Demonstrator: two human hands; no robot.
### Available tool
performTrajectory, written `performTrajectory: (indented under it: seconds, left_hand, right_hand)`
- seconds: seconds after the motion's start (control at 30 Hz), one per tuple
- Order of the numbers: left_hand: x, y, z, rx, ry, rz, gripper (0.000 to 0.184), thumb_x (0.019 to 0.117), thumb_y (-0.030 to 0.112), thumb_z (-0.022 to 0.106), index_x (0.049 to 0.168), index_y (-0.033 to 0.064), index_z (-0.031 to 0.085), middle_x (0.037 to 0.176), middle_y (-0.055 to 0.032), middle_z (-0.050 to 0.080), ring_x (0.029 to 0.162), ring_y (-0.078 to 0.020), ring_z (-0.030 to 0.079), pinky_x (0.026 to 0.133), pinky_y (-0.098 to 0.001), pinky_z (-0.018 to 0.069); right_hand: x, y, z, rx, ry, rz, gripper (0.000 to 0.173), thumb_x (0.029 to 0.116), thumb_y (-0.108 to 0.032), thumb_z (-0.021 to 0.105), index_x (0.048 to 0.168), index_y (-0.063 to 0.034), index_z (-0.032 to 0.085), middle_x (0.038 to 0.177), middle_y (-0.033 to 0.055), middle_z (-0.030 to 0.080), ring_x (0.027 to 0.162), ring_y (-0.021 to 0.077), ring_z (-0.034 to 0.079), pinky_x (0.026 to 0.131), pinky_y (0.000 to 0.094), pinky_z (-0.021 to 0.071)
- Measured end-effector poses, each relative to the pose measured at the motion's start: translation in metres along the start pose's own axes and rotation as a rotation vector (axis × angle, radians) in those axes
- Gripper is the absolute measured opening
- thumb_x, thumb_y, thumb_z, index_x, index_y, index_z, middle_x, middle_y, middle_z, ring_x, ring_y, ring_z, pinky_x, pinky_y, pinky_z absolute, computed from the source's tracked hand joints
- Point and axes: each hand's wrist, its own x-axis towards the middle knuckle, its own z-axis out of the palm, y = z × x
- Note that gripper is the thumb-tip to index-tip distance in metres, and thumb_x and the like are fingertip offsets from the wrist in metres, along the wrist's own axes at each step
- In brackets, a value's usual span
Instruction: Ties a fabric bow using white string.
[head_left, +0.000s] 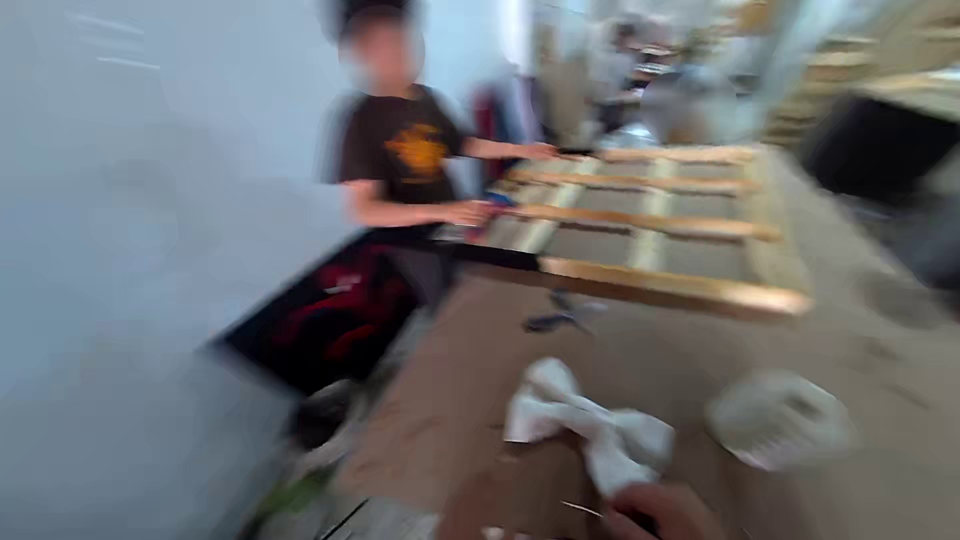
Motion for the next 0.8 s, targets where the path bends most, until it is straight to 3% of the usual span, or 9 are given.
performTrajectory:
  seconds: [0.03,0.07,0.17,0.3,0.43,0.53,0.67,0.73,0.8]
  left_hand:
    - [0.018,-0.004,-0.012,0.02,-0.203,0.038,0.061,0.0967,0.043,0.067,0.139,-0.0007,0.06,0.14,-0.0208,0.062,0.132,-0.0356,0.057,0.115,-0.05,0.0425]
    - [0.039,-0.02,-0.008,-0.025,-0.265,0.134,0.064,0.0942,0.037,0.072,0.143,-0.0013,0.056,0.145,-0.0247,0.056,0.136,-0.0414,0.053,0.114,-0.0567,0.0419]
    - [0.115,-0.043,0.032,-0.119,-0.319,0.448,0.074,0.0878,0.034,0.08,0.146,-0.0027,0.052,0.148,-0.031,0.049,0.135,-0.0481,0.051,0.109,-0.0645,0.0444]
    - [0.209,-0.022,0.082,0.014,-0.624,0.635,0.094,0.0704,0.039,0.092,0.149,0.0045,0.052,0.158,-0.0269,0.039,0.149,-0.049,0.03,0.118,-0.0697,0.0271]
    - [0.246,0.014,0.11,0.288,-1.01,0.666,0.096,0.0684,0.04,0.093,0.151,0.0134,0.051,0.157,-0.0173,0.045,0.147,-0.0412,0.038,0.12,-0.0708,0.0212]
    - [0.242,0.026,0.115,0.435,-1.06,0.654,0.091,0.0687,0.038,0.093,0.149,0.0181,0.054,0.152,-0.0147,0.049,0.14,-0.0389,0.046,0.118,-0.0721,0.0238]
    - [0.227,0.026,0.109,0.458,-1.052,0.593,0.09,0.0685,0.041,0.092,0.147,0.0159,0.055,0.143,-0.0192,0.057,0.135,-0.0422,0.05,0.117,-0.0698,0.0286]
    - [0.216,0.023,0.103,0.463,-1.058,0.525,0.085,0.0698,0.044,0.091,0.141,0.0114,0.059,0.143,-0.0206,0.056,0.135,-0.0429,0.05,0.111,-0.0681,0.038]
    - [0.198,0.024,0.093,0.475,-1.054,0.458,0.076,0.0722,0.048,0.088,0.133,0.0092,0.064,0.14,-0.0209,0.058,0.133,-0.0418,0.051,0.108,-0.0647,0.0432]
  right_hand:
    - [-0.007,0.005,-0.005,0.028,0.101,-0.032,0.024,0.1025,-0.028,0.062,0.102,-0.0093,0.076,0.086,0.0057,0.074,0.078,0.0174,0.072,0.072,0.0424,0.0602]
    - [-0.018,0.012,-0.009,0.054,0.202,-0.047,0.021,0.1022,-0.027,0.063,0.102,-0.011,0.076,0.087,0.0034,0.074,0.076,0.0141,0.07,0.07,0.0387,0.0602]
    - [-0.063,0.024,-0.032,0.051,0.52,0.105,0.021,0.1018,-0.027,0.064,0.113,-0.0118,0.074,0.081,0.0021,0.07,0.067,0.0116,0.065,0.063,0.0343,0.0573]
    - [-0.092,0.025,-0.087,-0.111,0.921,0.407,0.03,0.1008,-0.024,0.063,0.13,-0.0198,0.069,0.079,-0.0003,0.069,0.065,0.0119,0.064,0.062,0.0362,0.0571]
    - [-0.083,0.047,-0.14,-0.109,1.223,0.367,0.021,0.1048,-0.015,0.055,0.112,-0.0161,0.074,0.083,-0.002,0.072,0.067,0.0098,0.065,0.063,0.0322,0.057]
    - [-0.074,0.065,-0.162,-0.074,1.138,0.598,0.028,0.107,-0.014,0.046,0.112,-0.0157,0.073,0.097,0.0007,0.073,0.086,0.0147,0.068,0.078,0.0413,0.0564]
    - [-0.057,0.085,-0.165,-0.267,0.915,0.73,0.036,0.1058,-0.029,0.053,0.133,-0.0096,0.066,0.128,0.0134,0.066,0.112,0.0286,0.067,0.097,0.0531,0.0546]
    - [-0.043,0.096,-0.165,-0.427,0.769,0.747,0.077,0.0948,-0.06,0.063,0.145,-0.0025,0.053,0.141,0.0204,0.055,0.12,0.0355,0.062,0.099,0.0554,0.054]
    - [-0.028,0.106,-0.159,-0.485,0.669,0.786,0.109,0.0744,-0.078,0.072,0.147,0.0003,0.049,0.144,0.0227,0.051,0.12,0.0398,0.06,0.094,0.0571,0.0553]
